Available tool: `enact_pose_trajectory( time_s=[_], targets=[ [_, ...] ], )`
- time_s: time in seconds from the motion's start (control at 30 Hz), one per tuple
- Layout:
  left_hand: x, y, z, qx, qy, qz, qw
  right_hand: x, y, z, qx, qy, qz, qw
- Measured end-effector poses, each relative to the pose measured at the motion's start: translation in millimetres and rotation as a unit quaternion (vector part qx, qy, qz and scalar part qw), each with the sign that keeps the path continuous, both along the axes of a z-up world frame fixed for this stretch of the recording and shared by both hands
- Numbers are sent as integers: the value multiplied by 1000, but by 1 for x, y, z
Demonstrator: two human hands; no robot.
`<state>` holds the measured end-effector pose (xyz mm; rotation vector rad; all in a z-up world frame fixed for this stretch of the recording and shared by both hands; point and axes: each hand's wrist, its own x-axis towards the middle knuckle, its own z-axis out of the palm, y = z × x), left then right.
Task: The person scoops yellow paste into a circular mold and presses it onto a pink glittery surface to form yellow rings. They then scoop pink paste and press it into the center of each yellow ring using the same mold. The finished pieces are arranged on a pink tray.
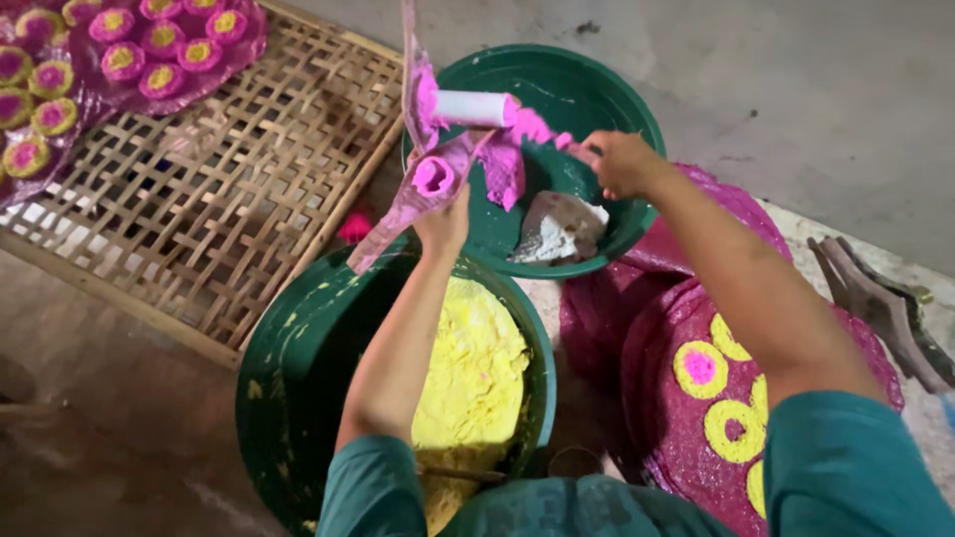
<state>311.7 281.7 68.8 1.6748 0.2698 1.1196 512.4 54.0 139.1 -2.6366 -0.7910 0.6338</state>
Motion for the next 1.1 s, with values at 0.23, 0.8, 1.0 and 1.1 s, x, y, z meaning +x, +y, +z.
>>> enact_pose_trajectory(
  time_s=[0.23, 0.8, 1.0, 1.1],
  targets=[
    [-7, -8, 18, 1, 8, -10, 1000, -5, 47, -42, -9, -104, -34, 994],
    [-6, -5, 9, 27, 33, 19, 999, -88, 107, -81, -42, -174, 143, 973],
    [6, 21, -15, 35, 158, 52, 985, -97, 65, -54, 17, -52, 213, 975],
    [-15, 47, 16, 136, 303, 92, 939, -93, -6, 16, 100, 180, 93, 974]
  ],
)
